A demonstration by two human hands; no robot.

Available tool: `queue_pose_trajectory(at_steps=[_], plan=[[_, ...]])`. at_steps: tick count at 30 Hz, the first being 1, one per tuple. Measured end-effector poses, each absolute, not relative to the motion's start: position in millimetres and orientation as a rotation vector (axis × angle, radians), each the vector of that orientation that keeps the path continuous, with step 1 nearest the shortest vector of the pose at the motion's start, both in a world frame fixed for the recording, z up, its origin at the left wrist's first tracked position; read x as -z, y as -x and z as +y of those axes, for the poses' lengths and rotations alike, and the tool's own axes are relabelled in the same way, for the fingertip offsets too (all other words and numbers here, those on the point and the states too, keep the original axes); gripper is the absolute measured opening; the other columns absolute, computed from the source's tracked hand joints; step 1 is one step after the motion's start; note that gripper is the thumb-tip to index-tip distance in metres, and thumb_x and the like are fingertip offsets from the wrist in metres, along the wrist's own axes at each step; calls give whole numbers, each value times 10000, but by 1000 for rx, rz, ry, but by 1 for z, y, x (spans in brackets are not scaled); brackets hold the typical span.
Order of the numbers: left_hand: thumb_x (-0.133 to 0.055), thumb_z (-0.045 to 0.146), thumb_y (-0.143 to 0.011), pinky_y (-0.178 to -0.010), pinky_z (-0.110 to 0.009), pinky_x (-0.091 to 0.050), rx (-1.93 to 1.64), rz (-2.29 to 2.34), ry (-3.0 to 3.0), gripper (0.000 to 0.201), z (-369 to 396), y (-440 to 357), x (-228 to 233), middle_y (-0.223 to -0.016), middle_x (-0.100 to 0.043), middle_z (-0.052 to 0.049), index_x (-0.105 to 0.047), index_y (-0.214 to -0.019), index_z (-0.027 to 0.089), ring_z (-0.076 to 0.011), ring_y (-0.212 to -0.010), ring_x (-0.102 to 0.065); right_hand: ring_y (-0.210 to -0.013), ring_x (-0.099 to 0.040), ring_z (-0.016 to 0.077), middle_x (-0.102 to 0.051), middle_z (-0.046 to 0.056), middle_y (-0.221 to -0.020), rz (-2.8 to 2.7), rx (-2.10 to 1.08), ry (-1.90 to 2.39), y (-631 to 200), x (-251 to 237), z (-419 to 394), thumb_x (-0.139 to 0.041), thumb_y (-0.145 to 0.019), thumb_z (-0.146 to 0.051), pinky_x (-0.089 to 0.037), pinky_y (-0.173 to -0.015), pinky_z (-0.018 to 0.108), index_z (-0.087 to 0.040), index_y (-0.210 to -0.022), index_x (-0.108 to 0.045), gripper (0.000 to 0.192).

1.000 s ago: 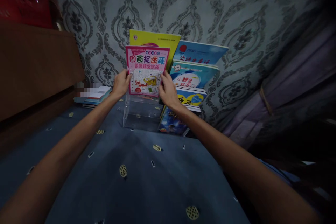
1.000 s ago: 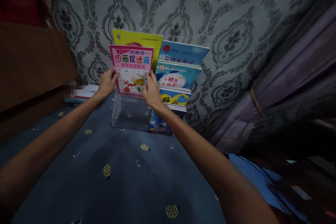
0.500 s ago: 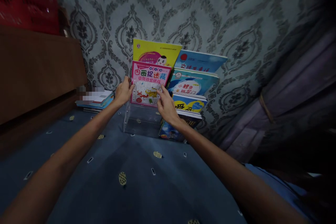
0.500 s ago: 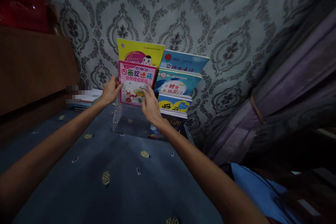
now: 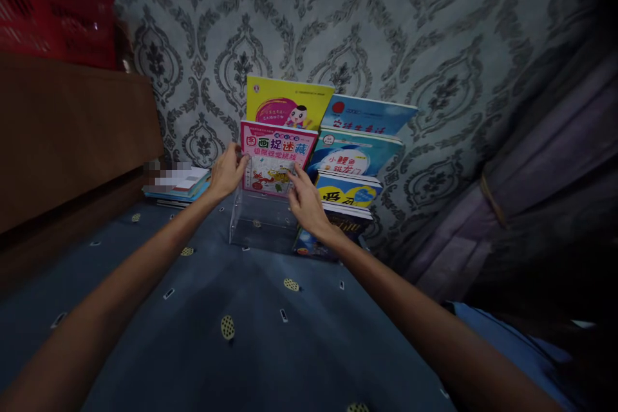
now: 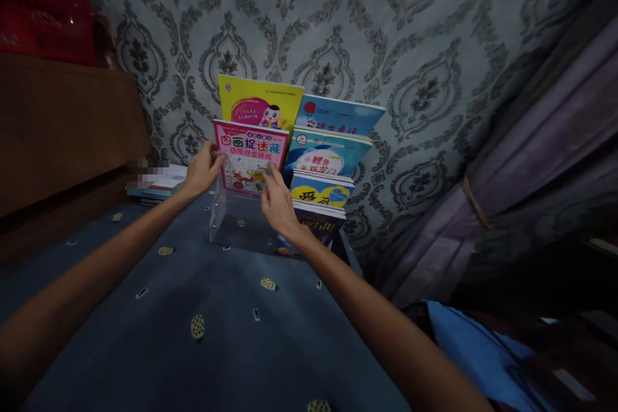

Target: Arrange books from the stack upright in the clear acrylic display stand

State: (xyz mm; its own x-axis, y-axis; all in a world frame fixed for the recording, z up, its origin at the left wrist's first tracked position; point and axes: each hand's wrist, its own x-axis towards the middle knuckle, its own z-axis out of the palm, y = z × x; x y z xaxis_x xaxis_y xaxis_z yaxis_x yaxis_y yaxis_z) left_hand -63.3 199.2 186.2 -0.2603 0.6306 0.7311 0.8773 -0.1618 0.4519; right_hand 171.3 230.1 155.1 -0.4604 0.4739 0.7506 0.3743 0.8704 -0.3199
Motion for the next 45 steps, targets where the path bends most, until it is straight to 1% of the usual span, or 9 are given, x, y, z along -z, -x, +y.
queue_pose_trajectory(at_steps=[7, 15, 18, 21, 25, 29, 35, 40, 45], plan=[[-475, 320, -970, -857, -370, -486, 1425, -1739, 1780, 169, 188, 65, -175, -1005, -655, -90, -555, -1039, 187, -232, -953, -628, -1501, -350, 242, -389, 107, -1613, -2130, -137, 588, -172, -148, 213, -439, -896, -72, -337, -1233, 497, -168, -1395, -564, 523], [-451, 284, -970, -866, -338, -485, 1381, -1774, 1869, 280, 176, 72, -155, -1008, -660, -82, -536, -1210, 167, -209, -943, -630, -1489, -374, 261, -402, 100, -1606, -2143, -168, 607, -172, -138, 193, -438, -920, -102, -332, -1222, 556, -200, -1387, -571, 495], [-432, 257, -964, -940, -347, -478, 1200, -1893, 1808, 305, 169, 92, -134, -1123, -652, -103, -526, -1243, 175, -219, -1044, -618, -1489, -374, 251, -402, 126, -1603, -2169, -221, 593, -177, -117, 171, -438, -939, -120, -359, -1208, 533, -190, -1381, -573, 468], [-443, 266, -946, -1077, -418, -413, 909, -2139, 1659, 368, 167, 125, -111, -1327, -586, -171, -523, -1286, 151, -285, -1282, -506, -1484, -381, 230, -389, 135, -1608, -2252, -321, 599, -186, -82, 140, -411, -948, -106, -400, -1188, 488, -192, -1380, -577, 471], [-578, 294, -863, -1120, -642, -308, 792, -2315, 1572, 596, 173, 179, -87, -1532, -407, -283, -446, -1402, 77, -431, -1434, -330, -1460, -421, 227, -386, 132, -1610, -2310, -462, 660, -198, -32, 105, -404, -959, -113, -455, -1150, 451, -203, -1391, -576, 474], [-592, 469, -883, -1140, -716, -220, 368, -2514, 1588, 780, 184, 225, -77, -1631, -267, -255, -334, -1517, 96, -433, -1522, -159, -1407, -498, 243, -446, 121, -1575, -2266, -530, 767, -202, 3, 89, -424, -971, -155, -491, -1116, 455, -233, -1345, -623, 431], [-572, 566, -888, -1077, -755, -267, 160, -2479, 1694, 662, 190, 252, -78, -1529, -461, -238, -488, -1409, 167, -443, -1488, -254, -1357, -551, 278, -517, 141, -1517, -2243, -585, 832, -203, 14, 89, -443, -969, -193, -535, -1066, 473, -225, -1224, -700, 364], [-633, 429, -877, -1070, -775, -237, 73, -2384, 1719, 558, 181, 250, -79, -1483, -525, -211, -510, -1374, 208, -408, -1458, -327, -1334, -574, 289, -540, 131, -1499, -2208, -615, 857, -204, 12, 91, -448, -964, -192, -541, -1053, 497, -238, -1179, -721, 351], [-548, 268, -898, -1098, -733, -226, 54, -2320, 1724, 494, 166, 243, -80, -1438, -569, -190, -505, -1389, 230, -351, -1407, -403, -1315, -591, 297, -553, 135, -1487, -2183, -638, 886, -204, 15, 90, -454, -965, -217, -534, -1053, 521, -233, -1137, -736, 330]])
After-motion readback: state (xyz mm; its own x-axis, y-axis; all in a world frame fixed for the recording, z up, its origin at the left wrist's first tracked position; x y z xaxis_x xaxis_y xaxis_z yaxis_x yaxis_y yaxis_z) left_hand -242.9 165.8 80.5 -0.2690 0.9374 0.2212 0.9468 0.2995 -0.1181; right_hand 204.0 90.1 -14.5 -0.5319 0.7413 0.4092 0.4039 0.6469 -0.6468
